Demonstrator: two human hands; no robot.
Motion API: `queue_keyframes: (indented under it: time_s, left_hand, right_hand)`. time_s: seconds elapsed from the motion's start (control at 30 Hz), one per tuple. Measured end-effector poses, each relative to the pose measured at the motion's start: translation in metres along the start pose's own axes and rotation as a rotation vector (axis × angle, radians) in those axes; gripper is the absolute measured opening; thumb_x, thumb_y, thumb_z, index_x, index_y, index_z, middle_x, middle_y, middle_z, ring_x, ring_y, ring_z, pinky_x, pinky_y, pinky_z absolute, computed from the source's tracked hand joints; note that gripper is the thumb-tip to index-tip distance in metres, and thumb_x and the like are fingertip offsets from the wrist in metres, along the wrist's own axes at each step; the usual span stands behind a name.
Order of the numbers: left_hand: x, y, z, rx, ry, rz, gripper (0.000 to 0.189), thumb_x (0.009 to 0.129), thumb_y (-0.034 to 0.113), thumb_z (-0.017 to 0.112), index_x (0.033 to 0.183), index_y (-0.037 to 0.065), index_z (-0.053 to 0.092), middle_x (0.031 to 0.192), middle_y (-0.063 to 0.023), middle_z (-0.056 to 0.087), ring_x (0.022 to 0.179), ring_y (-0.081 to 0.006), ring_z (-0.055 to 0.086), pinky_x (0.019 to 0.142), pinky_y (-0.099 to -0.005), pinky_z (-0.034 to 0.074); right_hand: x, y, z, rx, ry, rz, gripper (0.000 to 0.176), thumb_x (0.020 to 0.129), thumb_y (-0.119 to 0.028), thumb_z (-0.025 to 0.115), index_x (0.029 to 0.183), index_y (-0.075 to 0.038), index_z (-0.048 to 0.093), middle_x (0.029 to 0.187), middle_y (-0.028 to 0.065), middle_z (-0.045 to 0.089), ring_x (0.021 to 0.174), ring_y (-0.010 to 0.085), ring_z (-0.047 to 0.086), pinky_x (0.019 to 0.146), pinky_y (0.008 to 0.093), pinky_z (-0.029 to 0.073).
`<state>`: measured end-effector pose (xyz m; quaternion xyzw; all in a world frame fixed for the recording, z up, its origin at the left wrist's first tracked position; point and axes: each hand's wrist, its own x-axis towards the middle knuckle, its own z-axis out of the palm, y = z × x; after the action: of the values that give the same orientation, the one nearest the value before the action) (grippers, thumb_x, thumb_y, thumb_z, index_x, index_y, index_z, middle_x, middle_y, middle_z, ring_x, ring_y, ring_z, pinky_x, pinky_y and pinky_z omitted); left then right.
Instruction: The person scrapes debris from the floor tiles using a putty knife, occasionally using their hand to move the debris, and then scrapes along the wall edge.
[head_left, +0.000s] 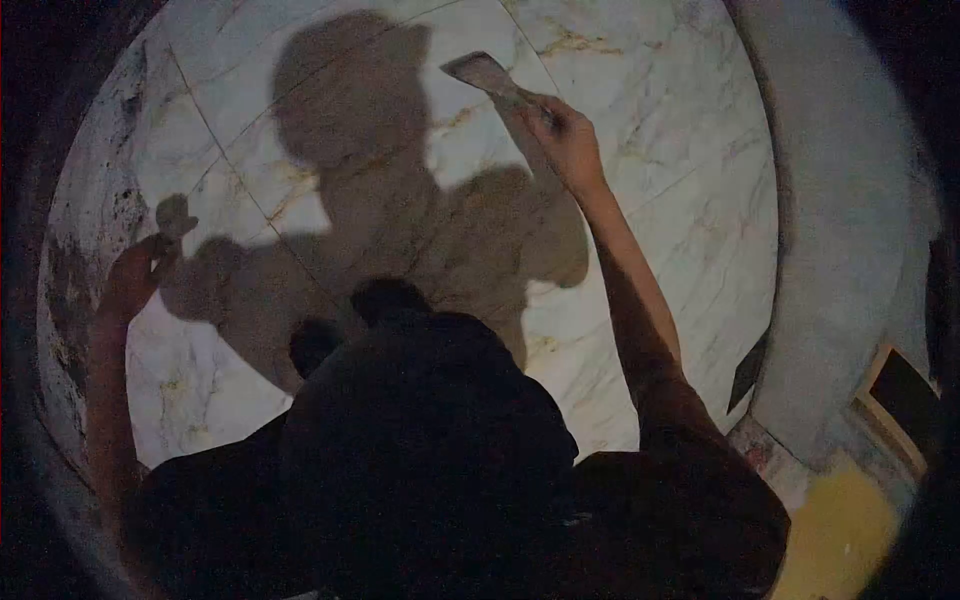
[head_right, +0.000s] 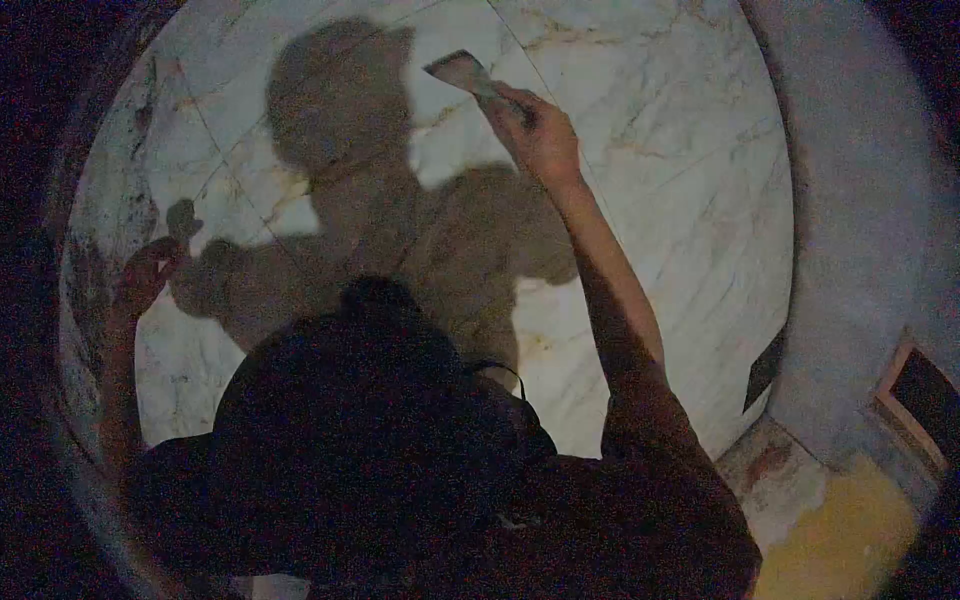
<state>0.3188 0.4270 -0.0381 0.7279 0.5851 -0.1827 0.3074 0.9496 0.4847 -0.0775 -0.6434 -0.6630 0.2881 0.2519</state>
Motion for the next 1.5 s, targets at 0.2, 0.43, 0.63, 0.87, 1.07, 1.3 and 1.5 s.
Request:
queue_keyframes:
  time_s: [0.2, 0.43, 0.63, 0.87, 1.07, 1.3, 1.5]
  left_hand:
    - [-0.03, 0.061, -0.015, -0.178, 0.411, -0.133, 0.038, 0.099, 0.03, 0.056, 0.129, 0.007, 0.059, 0.126, -0.0127, 0.064, 0.107, -0.0265, 0.064, 0.093, -0.0394, 0.05]
    - [-0.017, -0.044, 0.031, -0.02, 0.113, -0.35, 0.044, 0.096, 0.039, 0.061, 0.129, 0.01, 0.06, 0.11, -0.0113, 0.067, 0.093, -0.0252, 0.066, 0.086, -0.0399, 0.052]
    - [-0.001, -0.031, -0.028, -0.135, 0.192, -0.298, 0.047, 0.097, 0.044, 0.058, 0.127, 0.007, 0.06, 0.121, -0.0139, 0.065, 0.106, -0.0271, 0.064, 0.092, -0.0401, 0.05]
    - [-0.004, 0.025, 0.001, -0.115, 0.293, -0.058, 0.033, 0.096, 0.03, 0.056, 0.122, 0.011, 0.064, 0.11, -0.0154, 0.068, 0.102, -0.0317, 0.066, 0.093, -0.0434, 0.05]
    - [0.017, -0.011, 0.009, -0.065, 0.034, -0.272, 0.035, 0.095, 0.032, 0.056, 0.123, 0.013, 0.064, 0.11, -0.0157, 0.068, 0.102, -0.0318, 0.066, 0.092, -0.044, 0.05]
    - [0.014, -0.02, 0.019, -0.332, 0.442, -0.221, 0.046, 0.098, 0.042, 0.055, 0.131, 0.01, 0.059, 0.123, -0.016, 0.065, 0.107, -0.0306, 0.065, 0.094, -0.0428, 0.05]
    - [0.033, -0.079, 0.05, 0.248, 0.444, -0.245, 0.049, 0.097, 0.046, 0.054, 0.131, 0.01, 0.058, 0.132, -0.0137, 0.06, 0.116, -0.0334, 0.061, 0.099, -0.0453, 0.048]
  right_hand:
    - [-0.261, 0.014, -0.07, -0.6, -0.263, 0.12, 0.021, 0.096, -0.031, 0.062, 0.106, -0.012, 0.066, 0.088, 0.0153, 0.07, 0.071, 0.0363, 0.068, 0.057, 0.0444, 0.053]
    - [-0.125, -0.019, 0.075, -0.172, -0.076, 0.173, 0.036, 0.098, -0.031, 0.058, 0.124, -0.006, 0.061, 0.106, 0.0207, 0.068, 0.094, 0.037, 0.068, 0.081, 0.0469, 0.052]
    - [-0.047, -0.089, 0.043, -0.203, -0.048, 0.136, 0.032, 0.099, -0.025, 0.055, 0.12, -0.001, 0.059, 0.101, 0.0262, 0.067, 0.093, 0.0437, 0.065, 0.075, 0.048, 0.052]
    - [-0.168, 0.028, 0.063, 0.007, -0.19, 0.268, 0.035, 0.099, -0.028, 0.055, 0.125, -0.005, 0.06, 0.119, 0.0209, 0.063, 0.11, 0.0345, 0.061, 0.092, 0.0405, 0.049]
    - [0.024, -0.081, 0.093, -0.229, 0.002, -0.011, 0.037, 0.099, -0.039, 0.052, 0.108, -0.005, 0.062, 0.088, 0.0238, 0.068, 0.083, 0.0455, 0.066, 0.072, 0.0522, 0.052]
    - [-0.062, -0.03, 0.102, -0.36, 0.152, -0.617, 0.035, 0.097, -0.033, 0.056, 0.116, -0.004, 0.059, 0.094, 0.025, 0.068, 0.089, 0.041, 0.067, 0.07, 0.0478, 0.053]
    - [0.094, -0.121, 0.146, -0.36, -0.06, -0.108, 0.041, 0.099, -0.043, 0.046, 0.116, -0.009, 0.063, 0.088, 0.0226, 0.069, 0.085, 0.0451, 0.067, 0.074, 0.0549, 0.052]
